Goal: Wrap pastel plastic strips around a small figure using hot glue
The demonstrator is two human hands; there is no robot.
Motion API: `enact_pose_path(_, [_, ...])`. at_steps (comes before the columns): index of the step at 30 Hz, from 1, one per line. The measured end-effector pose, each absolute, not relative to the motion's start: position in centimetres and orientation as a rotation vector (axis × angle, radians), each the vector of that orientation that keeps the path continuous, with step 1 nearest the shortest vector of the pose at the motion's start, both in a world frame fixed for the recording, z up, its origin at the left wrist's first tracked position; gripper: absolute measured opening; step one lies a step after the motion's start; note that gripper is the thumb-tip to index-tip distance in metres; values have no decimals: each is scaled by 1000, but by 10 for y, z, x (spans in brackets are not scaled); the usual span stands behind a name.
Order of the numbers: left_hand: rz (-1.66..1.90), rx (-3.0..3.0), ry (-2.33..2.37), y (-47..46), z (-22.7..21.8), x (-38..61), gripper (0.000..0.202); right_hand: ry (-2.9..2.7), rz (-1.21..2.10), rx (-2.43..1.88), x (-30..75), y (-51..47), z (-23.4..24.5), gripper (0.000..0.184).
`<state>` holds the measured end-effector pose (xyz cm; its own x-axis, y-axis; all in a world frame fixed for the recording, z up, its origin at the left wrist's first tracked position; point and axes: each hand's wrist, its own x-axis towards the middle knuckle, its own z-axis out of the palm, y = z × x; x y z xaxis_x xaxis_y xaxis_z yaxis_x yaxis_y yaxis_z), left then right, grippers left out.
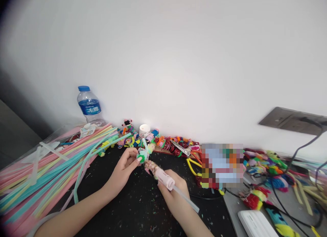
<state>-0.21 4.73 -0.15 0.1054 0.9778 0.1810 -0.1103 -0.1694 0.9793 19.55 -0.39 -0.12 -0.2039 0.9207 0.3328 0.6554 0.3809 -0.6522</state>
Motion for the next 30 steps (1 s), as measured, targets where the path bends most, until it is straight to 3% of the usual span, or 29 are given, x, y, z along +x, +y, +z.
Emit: enact_pose_path(30, [1258, 1355, 934, 44, 2, -1, 8, -1897, 424, -1380, 196, -3, -4, 10])
